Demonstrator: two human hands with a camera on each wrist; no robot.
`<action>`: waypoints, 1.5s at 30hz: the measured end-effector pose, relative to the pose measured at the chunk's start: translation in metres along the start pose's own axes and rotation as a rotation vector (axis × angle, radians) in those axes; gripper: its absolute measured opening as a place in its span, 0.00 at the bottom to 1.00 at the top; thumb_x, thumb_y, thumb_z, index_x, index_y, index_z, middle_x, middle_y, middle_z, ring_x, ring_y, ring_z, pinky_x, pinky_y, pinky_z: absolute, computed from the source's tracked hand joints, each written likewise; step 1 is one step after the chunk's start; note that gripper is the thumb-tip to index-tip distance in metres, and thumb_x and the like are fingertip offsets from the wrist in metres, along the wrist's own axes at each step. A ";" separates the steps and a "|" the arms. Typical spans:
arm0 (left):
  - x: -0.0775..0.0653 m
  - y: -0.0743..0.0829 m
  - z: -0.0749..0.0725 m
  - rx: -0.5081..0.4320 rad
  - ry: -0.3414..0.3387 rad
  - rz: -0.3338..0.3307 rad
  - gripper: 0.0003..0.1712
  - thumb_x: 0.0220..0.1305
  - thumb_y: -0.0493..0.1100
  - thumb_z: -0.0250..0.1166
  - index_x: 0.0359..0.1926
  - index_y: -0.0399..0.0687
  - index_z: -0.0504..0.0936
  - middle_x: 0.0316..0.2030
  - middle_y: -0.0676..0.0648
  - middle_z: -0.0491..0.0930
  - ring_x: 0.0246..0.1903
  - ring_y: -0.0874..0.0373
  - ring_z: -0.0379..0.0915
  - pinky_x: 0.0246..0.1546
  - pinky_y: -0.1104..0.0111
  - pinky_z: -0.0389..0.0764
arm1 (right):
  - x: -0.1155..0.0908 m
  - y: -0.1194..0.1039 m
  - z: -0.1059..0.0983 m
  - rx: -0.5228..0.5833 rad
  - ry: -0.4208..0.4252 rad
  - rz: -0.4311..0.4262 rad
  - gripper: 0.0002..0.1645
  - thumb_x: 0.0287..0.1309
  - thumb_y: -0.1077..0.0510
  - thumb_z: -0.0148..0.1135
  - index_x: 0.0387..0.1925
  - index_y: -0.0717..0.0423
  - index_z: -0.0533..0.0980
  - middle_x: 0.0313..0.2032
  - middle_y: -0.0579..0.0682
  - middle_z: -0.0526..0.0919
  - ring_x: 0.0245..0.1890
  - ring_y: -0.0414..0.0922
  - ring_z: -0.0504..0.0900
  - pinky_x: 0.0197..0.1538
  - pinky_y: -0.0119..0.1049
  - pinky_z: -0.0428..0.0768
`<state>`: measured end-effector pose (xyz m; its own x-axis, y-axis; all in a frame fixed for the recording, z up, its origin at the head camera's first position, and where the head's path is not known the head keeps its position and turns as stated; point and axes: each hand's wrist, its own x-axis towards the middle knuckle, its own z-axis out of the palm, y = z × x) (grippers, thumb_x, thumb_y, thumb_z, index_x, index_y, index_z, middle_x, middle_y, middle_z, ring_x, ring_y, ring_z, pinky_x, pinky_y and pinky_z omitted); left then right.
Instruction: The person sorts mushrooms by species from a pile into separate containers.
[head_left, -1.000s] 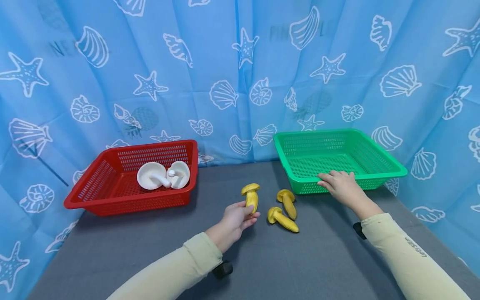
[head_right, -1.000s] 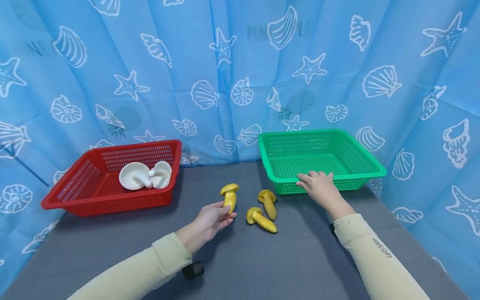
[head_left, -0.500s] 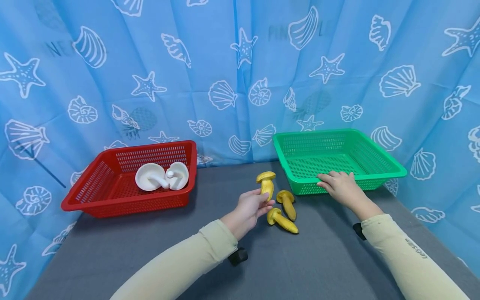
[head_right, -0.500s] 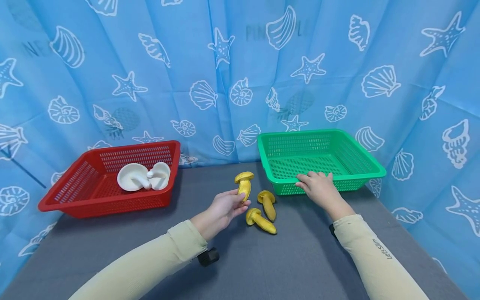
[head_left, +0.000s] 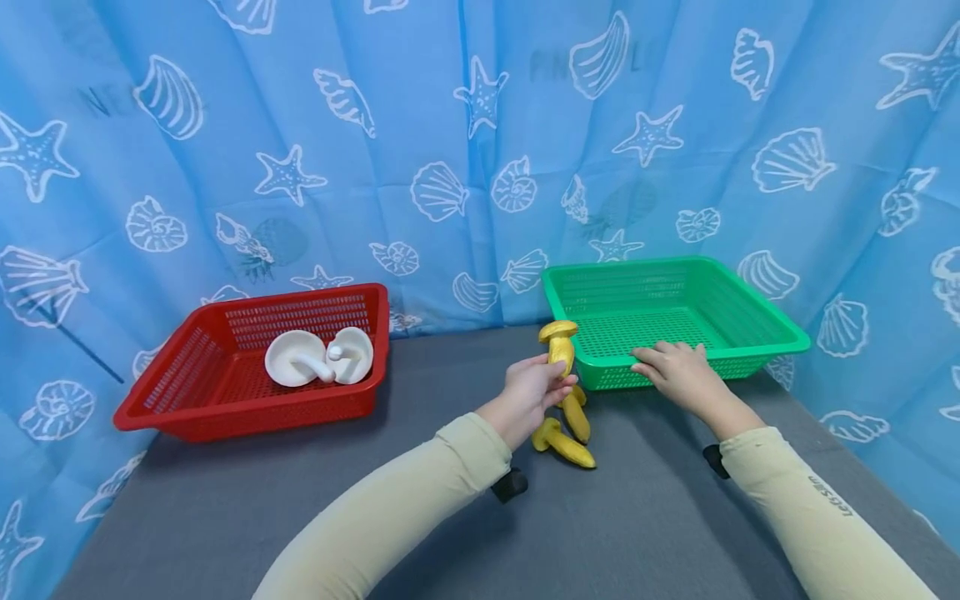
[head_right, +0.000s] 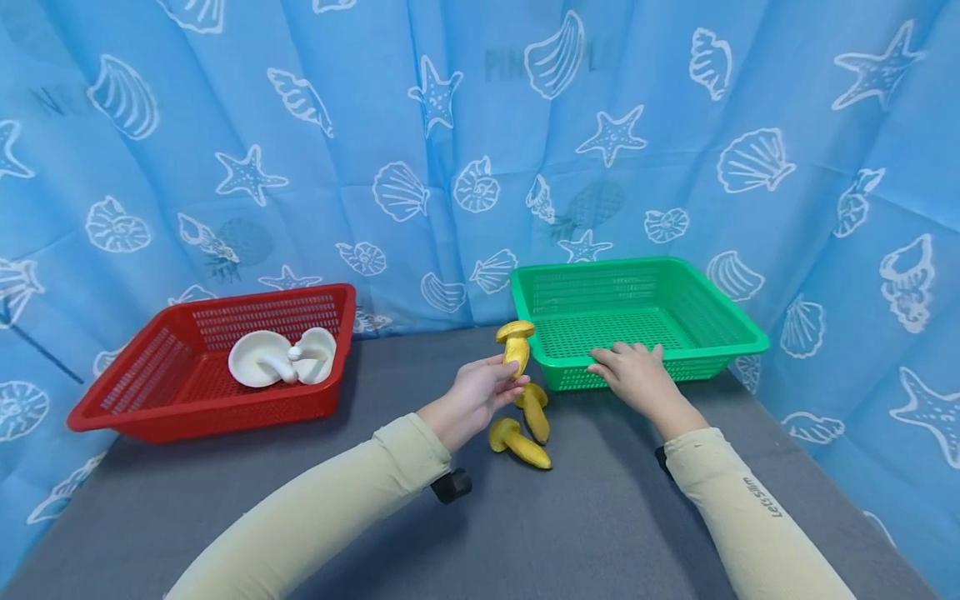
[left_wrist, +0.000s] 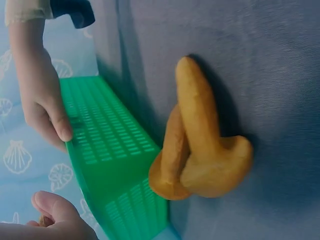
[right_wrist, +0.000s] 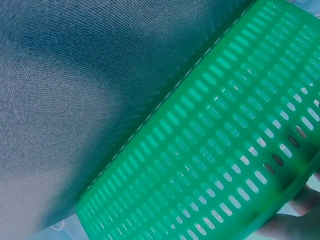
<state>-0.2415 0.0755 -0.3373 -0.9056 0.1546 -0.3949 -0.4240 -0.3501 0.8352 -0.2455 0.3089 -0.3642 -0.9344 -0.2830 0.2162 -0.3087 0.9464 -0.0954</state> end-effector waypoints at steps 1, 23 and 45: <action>0.002 0.000 0.002 -0.006 0.004 0.005 0.24 0.66 0.31 0.61 0.62 0.34 0.72 0.37 0.39 0.82 0.28 0.60 0.77 0.34 0.74 0.80 | 0.000 -0.001 0.000 0.000 -0.001 -0.001 0.22 0.67 0.54 0.57 0.56 0.63 0.76 0.49 0.68 0.77 0.50 0.71 0.72 0.53 0.78 0.56; 0.032 -0.001 0.028 -0.101 0.033 0.105 0.23 0.64 0.29 0.61 0.60 0.31 0.72 0.43 0.34 0.81 0.29 0.59 0.81 0.36 0.72 0.82 | 0.003 -0.004 -0.001 0.005 0.010 0.004 0.22 0.67 0.53 0.58 0.56 0.62 0.76 0.48 0.66 0.78 0.49 0.69 0.73 0.53 0.78 0.55; 0.024 -0.003 0.009 0.010 -0.118 0.067 0.22 0.72 0.35 0.54 0.66 0.39 0.70 0.58 0.40 0.76 0.51 0.50 0.78 0.54 0.61 0.76 | 0.001 -0.003 -0.003 0.009 0.026 -0.009 0.18 0.66 0.55 0.58 0.54 0.58 0.77 0.40 0.61 0.78 0.44 0.67 0.75 0.51 0.78 0.58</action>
<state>-0.2619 0.0884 -0.3463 -0.9266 0.2390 -0.2904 -0.3617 -0.3543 0.8623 -0.2455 0.3062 -0.3610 -0.9268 -0.2870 0.2424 -0.3185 0.9424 -0.1019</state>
